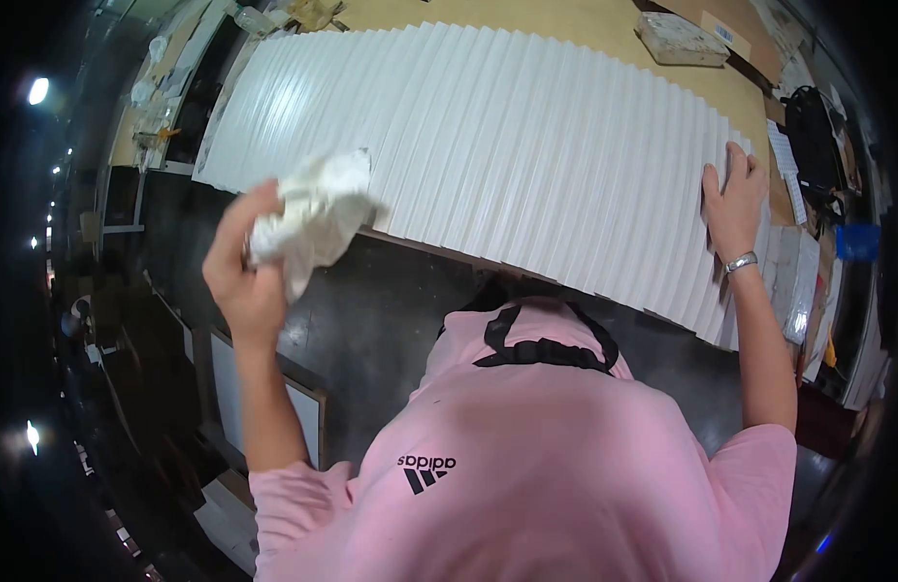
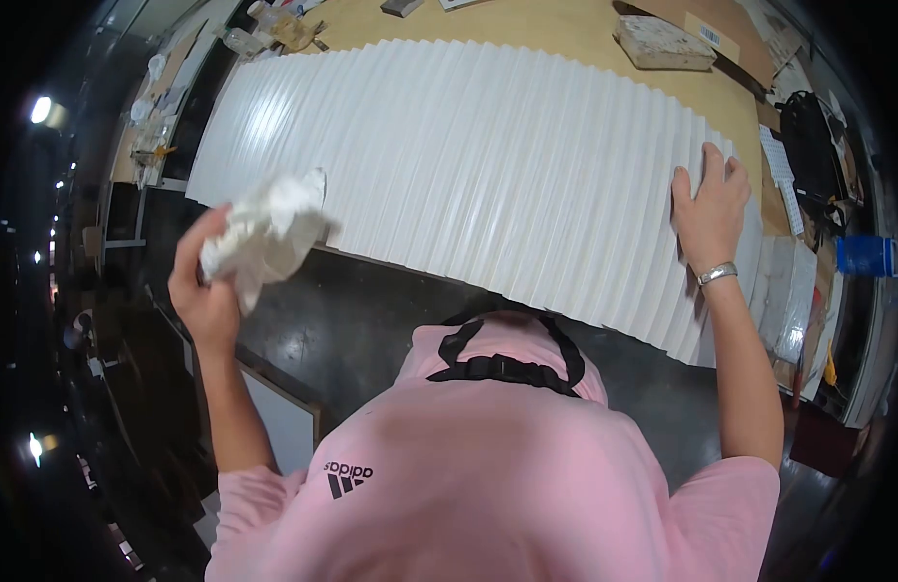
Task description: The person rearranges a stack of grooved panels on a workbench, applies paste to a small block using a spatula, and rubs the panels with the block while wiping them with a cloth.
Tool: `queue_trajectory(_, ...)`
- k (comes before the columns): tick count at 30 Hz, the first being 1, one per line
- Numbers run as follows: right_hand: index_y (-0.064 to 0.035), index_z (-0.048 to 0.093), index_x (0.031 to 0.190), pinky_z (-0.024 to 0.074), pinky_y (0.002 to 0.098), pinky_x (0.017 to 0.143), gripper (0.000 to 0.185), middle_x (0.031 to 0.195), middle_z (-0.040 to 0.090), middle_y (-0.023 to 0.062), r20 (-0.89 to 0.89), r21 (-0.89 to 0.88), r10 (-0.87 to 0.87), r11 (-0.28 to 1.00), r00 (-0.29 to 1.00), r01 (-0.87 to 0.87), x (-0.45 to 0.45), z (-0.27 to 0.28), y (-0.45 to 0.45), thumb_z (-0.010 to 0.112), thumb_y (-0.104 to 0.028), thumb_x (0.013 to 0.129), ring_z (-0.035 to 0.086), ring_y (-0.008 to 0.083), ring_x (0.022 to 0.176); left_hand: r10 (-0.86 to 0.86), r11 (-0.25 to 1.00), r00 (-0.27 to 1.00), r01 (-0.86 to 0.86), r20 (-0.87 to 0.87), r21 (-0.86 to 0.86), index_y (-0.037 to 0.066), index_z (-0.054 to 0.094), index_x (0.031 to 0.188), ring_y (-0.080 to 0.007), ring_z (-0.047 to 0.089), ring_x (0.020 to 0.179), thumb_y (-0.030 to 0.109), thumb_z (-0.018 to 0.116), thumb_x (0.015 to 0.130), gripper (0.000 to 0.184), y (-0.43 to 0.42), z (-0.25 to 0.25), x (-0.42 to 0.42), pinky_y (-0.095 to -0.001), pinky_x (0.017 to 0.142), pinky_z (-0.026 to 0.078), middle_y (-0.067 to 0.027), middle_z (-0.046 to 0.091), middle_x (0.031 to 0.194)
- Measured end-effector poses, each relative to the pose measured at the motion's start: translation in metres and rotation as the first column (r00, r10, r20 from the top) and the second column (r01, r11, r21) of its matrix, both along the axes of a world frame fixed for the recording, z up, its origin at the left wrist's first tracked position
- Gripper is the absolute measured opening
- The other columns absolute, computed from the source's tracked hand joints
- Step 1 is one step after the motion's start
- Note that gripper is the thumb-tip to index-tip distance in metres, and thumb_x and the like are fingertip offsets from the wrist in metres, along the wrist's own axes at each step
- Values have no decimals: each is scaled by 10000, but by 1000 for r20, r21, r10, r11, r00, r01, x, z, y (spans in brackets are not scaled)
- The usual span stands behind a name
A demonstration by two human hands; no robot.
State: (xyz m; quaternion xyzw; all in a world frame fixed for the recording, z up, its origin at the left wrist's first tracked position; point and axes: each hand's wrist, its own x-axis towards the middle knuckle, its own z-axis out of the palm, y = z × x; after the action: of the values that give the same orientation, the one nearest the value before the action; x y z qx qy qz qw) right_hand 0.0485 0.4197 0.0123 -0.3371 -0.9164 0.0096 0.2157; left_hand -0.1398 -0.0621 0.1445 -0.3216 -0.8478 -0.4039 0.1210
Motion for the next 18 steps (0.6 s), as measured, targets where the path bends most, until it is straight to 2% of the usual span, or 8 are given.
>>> queue_trajectory(2,-74,512,1373,404,514,1044,538,1345,454,315,7,-7,-1,1000,1000,1,1,2,-1,609,-318,903,443,469,1259,-100,995,992,101,-74,5,-37,671,1138,-273,610,1200,-158,392,688,543,34,6,-22,-352,1060,433,-201,650,1257)
queue_trajectory(3,-72,512,1374,402,515,1045,540,1344,454,317,9,-6,0,1000,1000,0,1,1,0,608,-320,903,443,470,1259,-145,989,985,142,-94,-38,8,688,1160,-319,618,1199,-126,444,714,525,58,5,-29,-362,1045,446,-208,653,1256)
queue_trajectory(7,-65,509,1376,396,515,1051,550,1345,452,322,-2,0,12,1000,1000,-12,1,-1,1,613,-321,900,439,474,1260,-339,926,935,313,-101,-212,120,683,1214,-378,565,1234,-79,520,736,542,134,-76,-45,-438,1061,437,-143,614,1343)
queue_trajectory(8,-63,508,1377,395,515,1052,552,1346,452,323,-6,-6,12,1000,1000,-12,0,1,1,615,-320,899,438,474,1261,-375,863,886,227,-272,-451,112,671,1220,-327,546,1260,-72,541,705,563,131,-80,-30,-432,1076,425,-114,594,1375)
queue_trajectory(12,-55,503,1380,391,516,1056,563,1352,446,323,-23,-30,12,999,1000,-13,1,0,-1,622,-315,896,434,474,1263,-372,870,928,349,0,-348,103,699,1144,-381,608,1157,-70,566,672,520,66,-64,17,-452,987,490,-107,649,1288)
queue_trajectory(14,-59,499,1387,381,507,1065,558,1358,440,312,-26,-39,11,999,1000,-12,1,0,-1,623,-302,900,430,465,1267,-339,888,911,393,236,-240,54,699,1087,-308,673,1080,-71,572,685,439,33,-43,37,-412,909,534,-114,676,1252)
queue_trajectory(16,-70,495,1399,360,488,1082,547,1364,436,292,-23,-55,-1,998,1000,0,2,-1,-2,623,-279,911,423,450,1274,-266,952,721,303,639,54,6,674,1127,-223,677,1058,-56,589,731,410,-7,-27,32,-362,889,539,-130,674,1237)
queue_trajectory(18,-74,499,1396,378,502,1070,551,1373,428,299,-22,-40,14,999,1000,-15,2,-2,1,625,-290,906,415,456,1286,-146,982,819,52,555,181,-24,604,1250,-187,646,1077,11,596,821,431,-32,-6,15,-336,924,520,-131,663,1224)
